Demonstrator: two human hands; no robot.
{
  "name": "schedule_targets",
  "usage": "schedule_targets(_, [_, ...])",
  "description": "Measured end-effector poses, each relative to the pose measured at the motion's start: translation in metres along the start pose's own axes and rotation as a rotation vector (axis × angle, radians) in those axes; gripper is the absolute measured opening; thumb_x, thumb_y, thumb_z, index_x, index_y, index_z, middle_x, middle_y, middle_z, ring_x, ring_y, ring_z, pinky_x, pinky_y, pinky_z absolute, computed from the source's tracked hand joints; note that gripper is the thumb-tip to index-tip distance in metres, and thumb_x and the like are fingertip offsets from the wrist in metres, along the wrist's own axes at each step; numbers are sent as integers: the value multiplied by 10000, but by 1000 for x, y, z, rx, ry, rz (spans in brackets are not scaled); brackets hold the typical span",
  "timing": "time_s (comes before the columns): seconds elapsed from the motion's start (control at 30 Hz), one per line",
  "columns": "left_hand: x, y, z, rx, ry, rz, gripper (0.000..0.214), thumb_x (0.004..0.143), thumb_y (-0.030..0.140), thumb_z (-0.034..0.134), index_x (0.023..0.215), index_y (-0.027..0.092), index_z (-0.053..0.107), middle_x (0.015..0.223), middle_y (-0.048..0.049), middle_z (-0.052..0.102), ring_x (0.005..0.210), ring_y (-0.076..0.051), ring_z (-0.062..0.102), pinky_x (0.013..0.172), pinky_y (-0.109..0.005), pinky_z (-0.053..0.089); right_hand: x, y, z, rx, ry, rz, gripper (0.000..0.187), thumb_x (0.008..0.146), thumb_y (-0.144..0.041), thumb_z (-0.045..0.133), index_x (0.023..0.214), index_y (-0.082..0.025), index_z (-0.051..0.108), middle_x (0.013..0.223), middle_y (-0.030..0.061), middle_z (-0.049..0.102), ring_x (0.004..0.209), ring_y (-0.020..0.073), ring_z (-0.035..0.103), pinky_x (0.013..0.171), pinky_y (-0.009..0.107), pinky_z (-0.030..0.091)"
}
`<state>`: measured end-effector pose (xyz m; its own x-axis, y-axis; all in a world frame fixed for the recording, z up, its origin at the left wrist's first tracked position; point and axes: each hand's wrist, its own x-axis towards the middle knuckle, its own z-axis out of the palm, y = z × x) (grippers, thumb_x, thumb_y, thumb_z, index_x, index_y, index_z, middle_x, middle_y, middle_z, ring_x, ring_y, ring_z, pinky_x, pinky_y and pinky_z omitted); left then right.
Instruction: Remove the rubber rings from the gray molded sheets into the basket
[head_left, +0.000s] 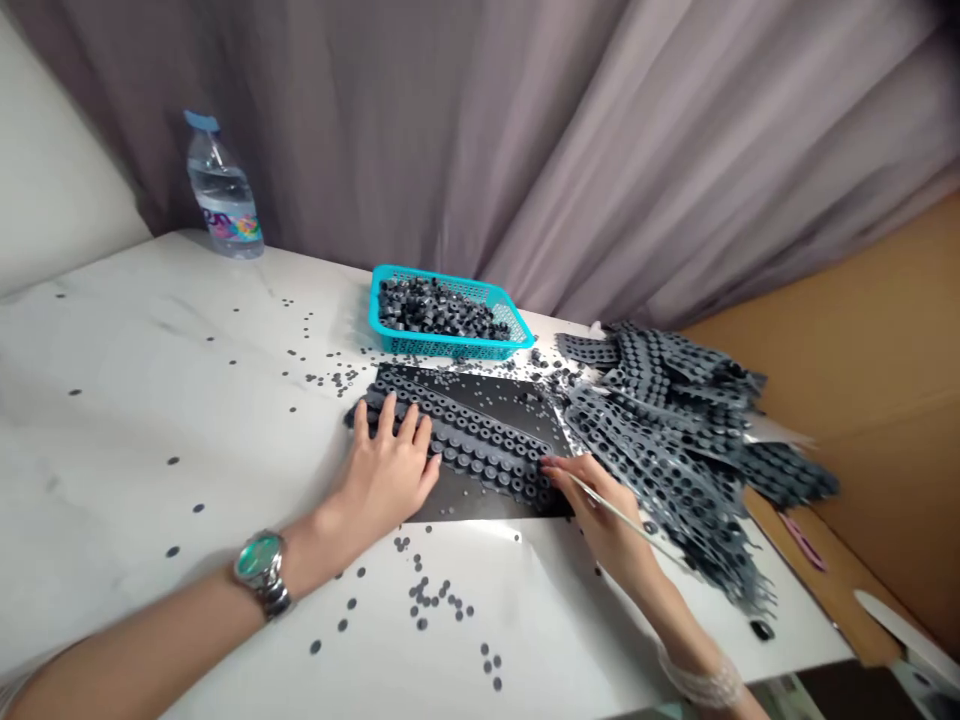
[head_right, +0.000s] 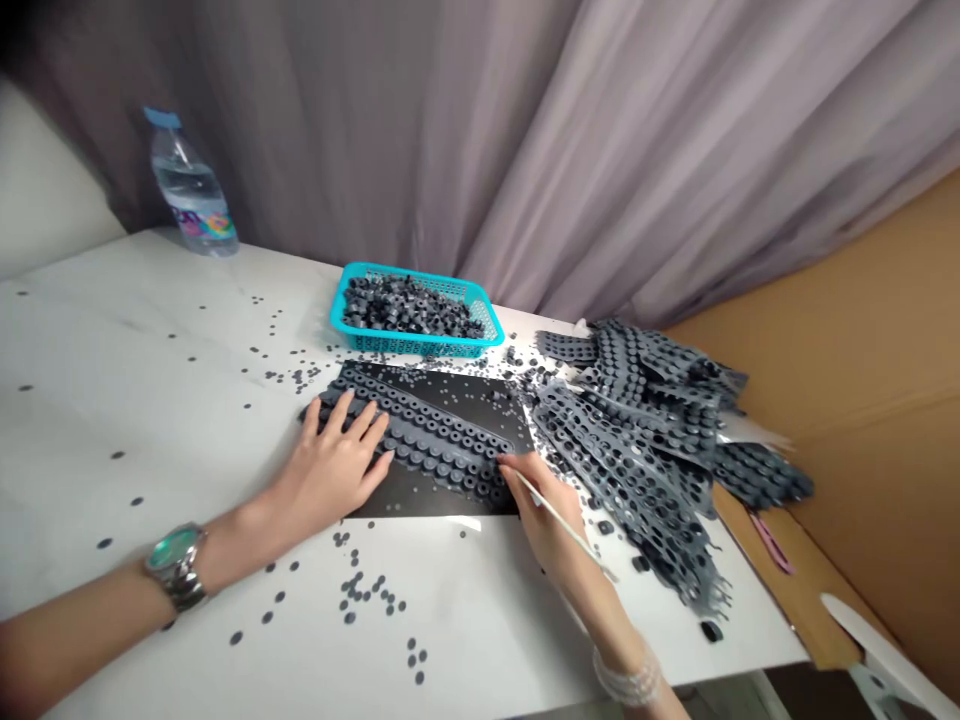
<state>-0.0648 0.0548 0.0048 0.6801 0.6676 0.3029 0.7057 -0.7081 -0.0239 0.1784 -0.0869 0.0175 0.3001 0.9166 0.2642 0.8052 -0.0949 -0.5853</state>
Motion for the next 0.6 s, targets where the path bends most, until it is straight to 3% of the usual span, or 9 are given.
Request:
schedule_targets(0.13, [7, -3, -3, 87, 20, -10, 471, 927, 295, 360, 1276, 78, 592, 1324, -188, 578, 1298, -432, 408, 1038, -670, 263, 21, -3, 5, -34, 2, -57, 242, 940, -408, 480, 972, -236, 647, 809, 28, 712, 569, 152, 597, 539, 269, 442])
schedule_targets(0.3, [8, 3, -17, 129, 65, 68, 456, 929, 242, 351, 1269, 52, 590, 1145, -207, 659, 1195, -392, 519, 1048, -611, 303, 39, -2, -1, 71, 72, -70, 275, 928, -427, 494, 928, -203, 653, 785, 28, 696, 652, 163, 617, 584, 262, 464])
schedule_targets(0.4, [5, 23, -24, 69, 78, 235, 429, 934, 223, 354, 1244, 69, 607, 1130, -178, 663, 1145, -332, 560, 1055, -531, 346, 29, 3, -5, 70, 138, -64, 276, 916, -426, 515, 927, -200, 673, 788, 33, 702, 662, 168, 630, 610, 274, 485])
schedule_targets(0.5, [3, 52, -26, -41, 54, 418, 426, 943, 249, 363, 1263, 83, 591, 1256, -164, 620, 1218, -291, 523, 1072, -465, 358, 14, 7, -7, 73, 170, -30, 247, 899, -414, 551, 942, -208, 680, 848, 49, 729, 719, 192, 673, 664, 300, 520])
schedule_targets(0.6, [2, 72, -22, -88, 14, 406, 460, 936, 306, 396, 1300, 79, 563, 1381, -198, 524, 1303, -318, 454, 1083, -479, 346, 6, 6, -6, 113, 162, -4, 224, 898, -391, 560, 994, -215, 662, 926, 61, 739, 808, 211, 703, 717, 321, 547])
